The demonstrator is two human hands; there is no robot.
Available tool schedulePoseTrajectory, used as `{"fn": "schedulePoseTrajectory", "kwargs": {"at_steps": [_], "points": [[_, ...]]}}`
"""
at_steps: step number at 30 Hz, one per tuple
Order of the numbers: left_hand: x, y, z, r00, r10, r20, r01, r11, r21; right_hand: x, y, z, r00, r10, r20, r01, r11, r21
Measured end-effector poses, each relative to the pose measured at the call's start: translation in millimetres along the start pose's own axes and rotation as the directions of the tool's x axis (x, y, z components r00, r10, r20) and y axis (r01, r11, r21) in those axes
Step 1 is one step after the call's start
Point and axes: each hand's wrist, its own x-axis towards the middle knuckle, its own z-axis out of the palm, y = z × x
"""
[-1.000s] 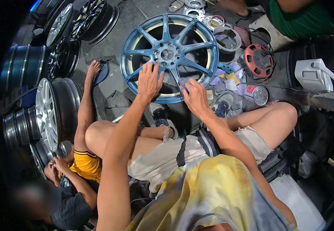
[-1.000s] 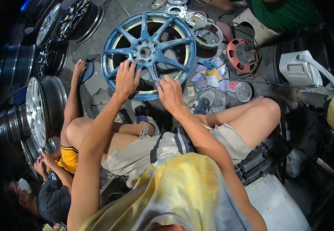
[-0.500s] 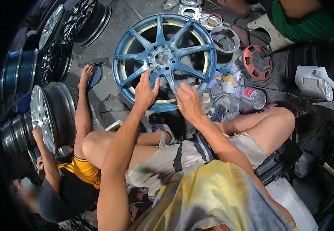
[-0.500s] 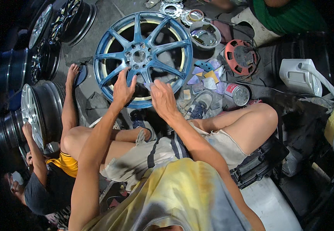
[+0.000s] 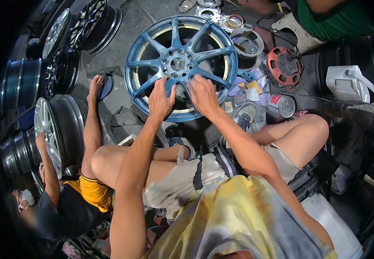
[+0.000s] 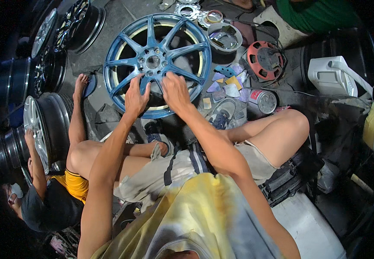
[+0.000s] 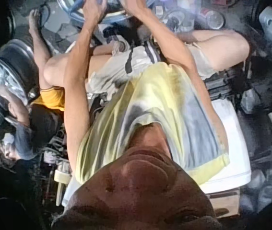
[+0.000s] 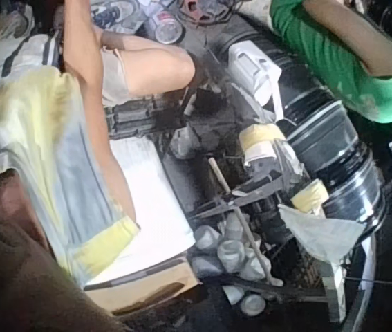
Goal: The person scrubs a blue car wheel with a purple sponge while sitting on the floor. They focus on the spokes and rim, repeatedly rubbing the surface to remove dirt or grime.
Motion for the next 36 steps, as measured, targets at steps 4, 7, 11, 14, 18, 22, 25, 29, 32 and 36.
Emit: {"fn": "schedulePoseTrajectory", "kwargs": {"at_steps": [4, 7, 11, 14, 18, 22, 25, 29, 32, 36], "points": [[-2, -3, 3, 1.0, -0.012, 0.015, 0.011, 0.996, 0.084, -8, -1, -5, 0.996, 0.019, 0.091, -0.022, 0.999, 0.03], [-5, -6, 1, 0.999, 0.051, 0.006, -0.051, 0.988, 0.145, -66, -11, -49, 0.967, -0.029, 0.253, 0.008, 0.996, 0.083], [-3, -2, -2, 0.967, 0.254, 0.035, -0.256, 0.95, 0.18, -102, -2, -95, 0.969, 0.101, 0.228, -0.132, 0.983, 0.128], [9, 23, -12, 0.841, 0.467, 0.272, -0.53, 0.813, 0.242, -85, 8, -117, 0.959, 0.275, 0.074, -0.284, 0.947, 0.152], [-13, 21, -10, 0.752, 0.465, 0.467, -0.596, 0.783, 0.181, -43, 57, -119, 0.962, 0.256, -0.096, -0.259, 0.966, -0.01], [-50, 68, -28, 0.49, 0.52, 0.7, -0.759, 0.649, 0.05, -12, 106, -142, 0.915, 0.34, -0.22, -0.377, 0.913, -0.158], [-40, 58, -25, 0.59, 0.481, 0.649, -0.711, 0.691, 0.134, -5, 143, -142, 0.833, 0.525, -0.172, -0.548, 0.825, -0.136], [11, 47, -18, 0.758, 0.263, 0.597, -0.579, 0.694, 0.428, -48, 197, -113, 0.692, 0.721, 0.034, -0.698, 0.681, -0.22], [5, 46, -8, 0.798, 0.253, 0.547, -0.562, 0.641, 0.524, -88, 208, -85, 0.62, 0.784, 0.034, -0.753, 0.607, -0.254], [-38, 64, -7, 0.757, 0.349, 0.553, -0.638, 0.58, 0.507, -105, 205, -79, 0.589, 0.808, -0.013, -0.777, 0.561, -0.284]]}}
